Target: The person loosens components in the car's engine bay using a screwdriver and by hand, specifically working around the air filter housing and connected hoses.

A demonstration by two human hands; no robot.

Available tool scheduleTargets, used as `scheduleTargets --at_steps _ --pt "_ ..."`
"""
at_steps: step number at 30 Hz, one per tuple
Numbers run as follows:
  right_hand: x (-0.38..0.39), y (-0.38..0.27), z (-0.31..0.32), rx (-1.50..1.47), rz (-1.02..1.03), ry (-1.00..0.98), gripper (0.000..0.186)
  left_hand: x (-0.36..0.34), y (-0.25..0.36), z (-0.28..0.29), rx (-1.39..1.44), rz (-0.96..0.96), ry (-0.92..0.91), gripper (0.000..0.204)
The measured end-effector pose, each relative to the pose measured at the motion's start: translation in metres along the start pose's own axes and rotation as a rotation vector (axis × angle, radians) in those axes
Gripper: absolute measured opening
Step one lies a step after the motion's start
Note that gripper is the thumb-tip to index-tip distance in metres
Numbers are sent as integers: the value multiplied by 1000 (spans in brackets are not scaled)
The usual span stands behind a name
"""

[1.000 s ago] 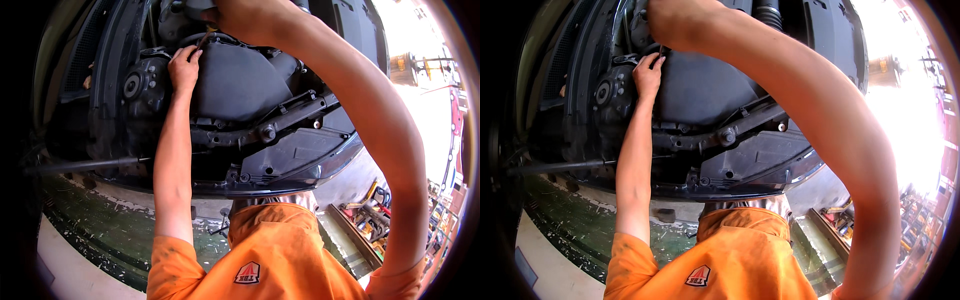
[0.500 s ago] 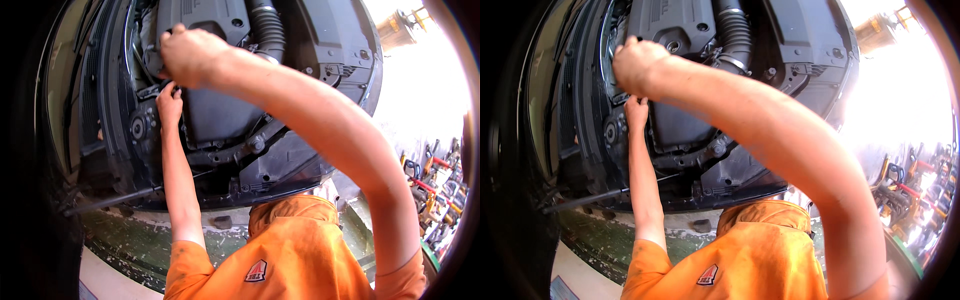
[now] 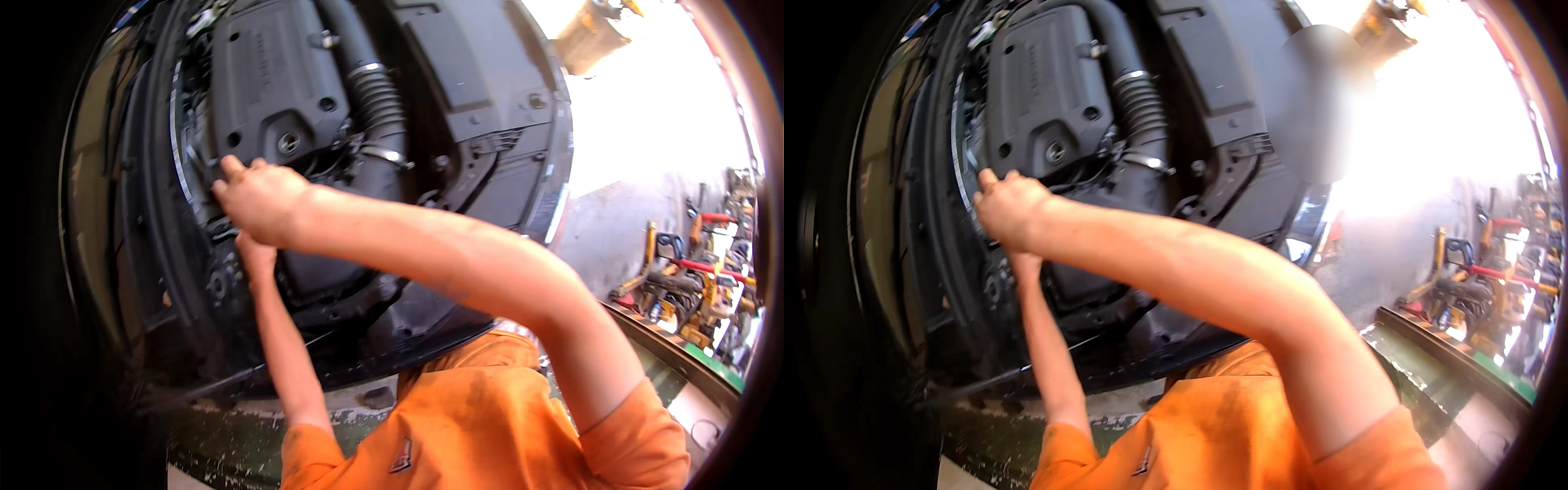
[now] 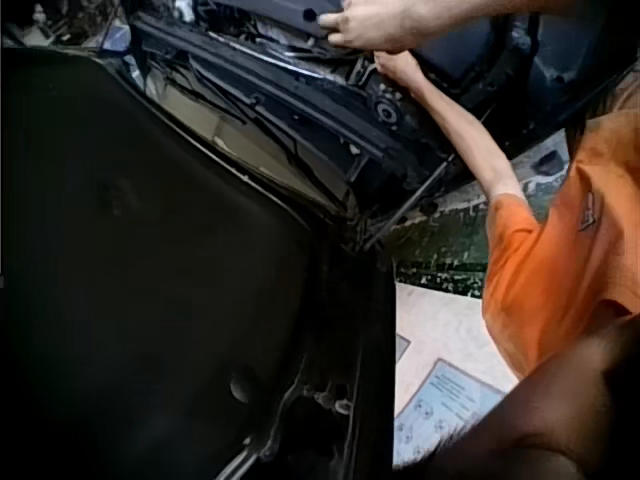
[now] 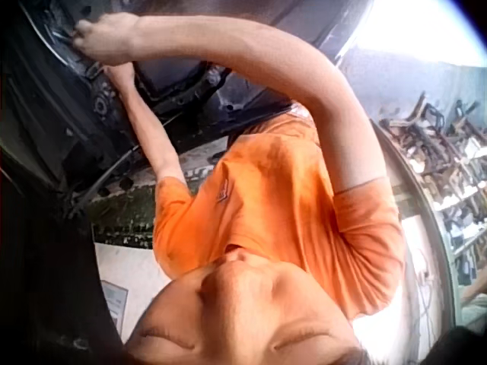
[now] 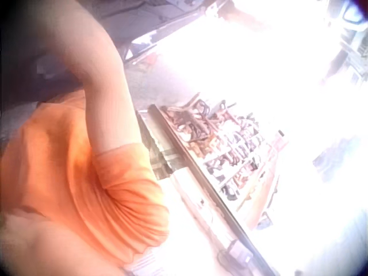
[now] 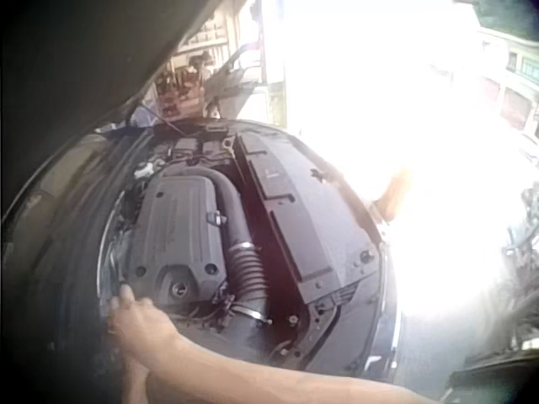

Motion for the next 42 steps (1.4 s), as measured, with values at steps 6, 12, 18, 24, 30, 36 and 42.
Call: scheduleTargets --at_steps 6,12,18,24,30,36,42 --pt "-6 4 -32 54 30 251 20 -11 -31 -40 136 88 -81 34" --pt "-4 31 -29 56 40 73 24 -14 -46 -54 149 134 -95 35" --pt "-3 37 -18 57 -16 6 17 -10 -43 -41 65 62 -104 34" --pt "80 22 85 -166 -12 239 16 -8 12 -23 -59 -51 21 18" --pt "143 20 49 -210 -151 -99 11 6 18 -20 -109 4 93 16" --pt "174 28 -4 -228 -199 -65 9 1 22 -22 -175 -10 64 18" --pt "176 23 -21 -243 -250 -12 8 -3 27 -20 -160 96 16 19"
Point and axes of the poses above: each hand's wrist, its own x-axis away from the middle knuckle, its own z-axis out of the back of the hand, y = z × x, the point moved 4 cm from there along -x, towards the middle knuckle, and after that the axes turned 5 degrees about -z, right-handed, at the moved point
